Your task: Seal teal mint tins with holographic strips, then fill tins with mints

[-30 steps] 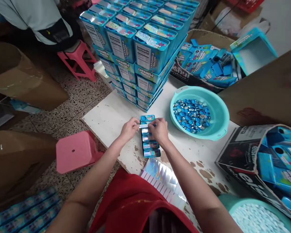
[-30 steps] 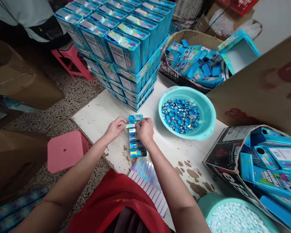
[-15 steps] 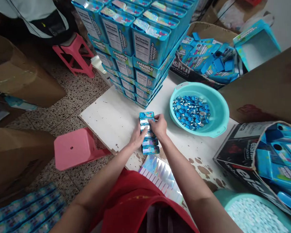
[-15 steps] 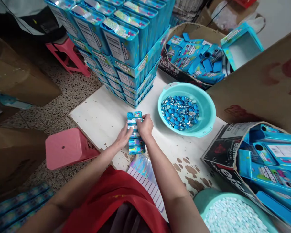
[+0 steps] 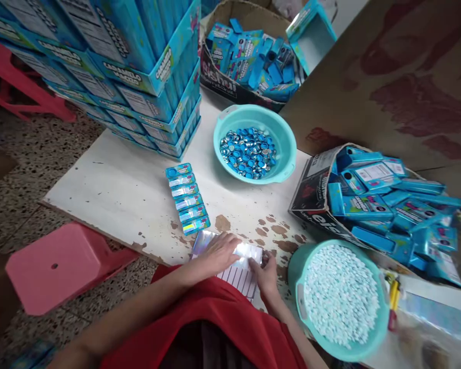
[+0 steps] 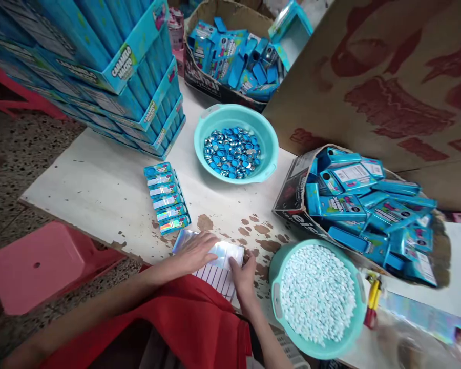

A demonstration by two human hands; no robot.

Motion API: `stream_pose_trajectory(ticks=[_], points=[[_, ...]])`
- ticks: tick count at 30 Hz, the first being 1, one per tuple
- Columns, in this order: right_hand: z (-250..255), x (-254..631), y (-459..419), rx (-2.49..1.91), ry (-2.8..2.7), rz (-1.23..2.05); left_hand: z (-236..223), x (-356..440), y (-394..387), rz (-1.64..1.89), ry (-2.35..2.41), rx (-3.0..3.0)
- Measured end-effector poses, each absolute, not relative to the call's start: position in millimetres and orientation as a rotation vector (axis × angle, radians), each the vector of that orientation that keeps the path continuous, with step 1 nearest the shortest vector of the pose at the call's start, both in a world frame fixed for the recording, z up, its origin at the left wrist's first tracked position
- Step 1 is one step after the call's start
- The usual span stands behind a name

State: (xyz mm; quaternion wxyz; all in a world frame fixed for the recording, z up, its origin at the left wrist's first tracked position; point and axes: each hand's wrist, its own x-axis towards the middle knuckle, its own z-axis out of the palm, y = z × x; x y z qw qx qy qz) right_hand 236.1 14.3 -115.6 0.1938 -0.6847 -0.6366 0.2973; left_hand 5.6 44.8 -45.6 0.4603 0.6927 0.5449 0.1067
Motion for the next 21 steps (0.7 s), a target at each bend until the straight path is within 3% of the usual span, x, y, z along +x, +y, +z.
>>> stream_pose_trajectory(ticks=[4,9,14,17,21], points=[[-103.3,227.7,13.5,-2.026,-1.627,0.863,-62.7,24.5,77.4,-0.026,1.403,1.754],[-81.3,207.1,25.7,-1.832,-2.199,0.365,-61.2,25.5,78.2,-0.018,1.422,1.784],[-87.7,194.1,9.5,-1.634,-2.548,0.234,-62.2,29.9,80.0,-0.04,1.449,1.772],[-82.4,201.6,3.2,-1.565,-2.575,0.256,-68.5,31.7,81.9,-0.032,1.454,1.737],[-47.0,213.8,21.0,-1.584,-2.484,0.53,-72.4,30.9,83.0,-0.025,1.467,1.716]])
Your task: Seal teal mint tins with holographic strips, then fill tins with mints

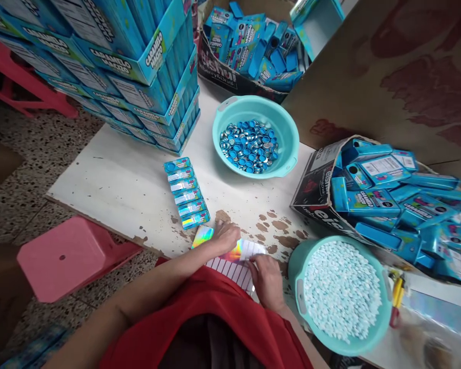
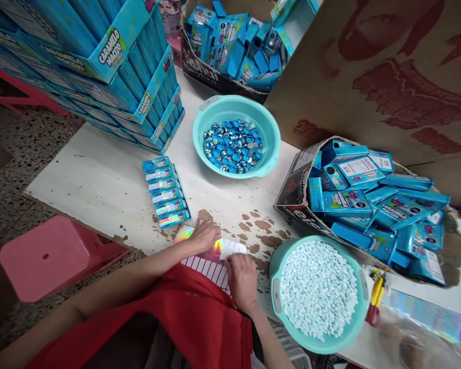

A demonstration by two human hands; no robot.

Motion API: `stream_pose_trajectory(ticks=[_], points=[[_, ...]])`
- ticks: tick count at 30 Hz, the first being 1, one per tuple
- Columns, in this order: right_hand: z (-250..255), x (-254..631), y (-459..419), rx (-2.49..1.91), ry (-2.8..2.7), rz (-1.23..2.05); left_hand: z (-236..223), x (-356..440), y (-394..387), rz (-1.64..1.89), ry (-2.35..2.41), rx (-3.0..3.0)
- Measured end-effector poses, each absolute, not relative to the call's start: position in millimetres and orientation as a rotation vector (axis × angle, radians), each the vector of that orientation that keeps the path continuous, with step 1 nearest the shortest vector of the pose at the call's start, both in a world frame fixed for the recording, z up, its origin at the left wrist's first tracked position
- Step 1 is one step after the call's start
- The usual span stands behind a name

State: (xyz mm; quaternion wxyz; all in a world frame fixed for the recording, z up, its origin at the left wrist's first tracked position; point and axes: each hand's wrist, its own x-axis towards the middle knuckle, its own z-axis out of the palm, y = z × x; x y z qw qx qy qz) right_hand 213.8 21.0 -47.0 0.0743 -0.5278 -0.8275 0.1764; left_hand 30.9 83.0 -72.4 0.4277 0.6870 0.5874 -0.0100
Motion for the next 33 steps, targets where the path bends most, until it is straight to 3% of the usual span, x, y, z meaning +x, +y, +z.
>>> stream_pose_trajectory(ticks=[6,8,11,19,23,33], points=[[12.3,213.8,67.2,-1.754,-2.084,1.125,-51.1,22.2,82.1,0.504,1.165,1.335],[19.9,208.6,76.9,-1.769,-2.0,1.232,-40.1,18.5,78.0,0.508,1.045,1.196],[18.3,189.6,87.7,-1.785,-1.919,1.335,-26.0,6.1,69.9,0.445,1.225,1.151],[-15.4,27.4,151.5,-1.447,-2.018,1.26,-12.8,-129.0,80.9,0.75,1.823,1.125],[-25.4,-46.5,191.2,-1.492,-2.111,1.213,-15.5,-193.7,104.7,0.858,1.91,1.056],[-48.1,-81.3,210.6,-1.576,-2.032,1.132,-66.1,-205.1,126.3,0.979,1.957,0.715]])
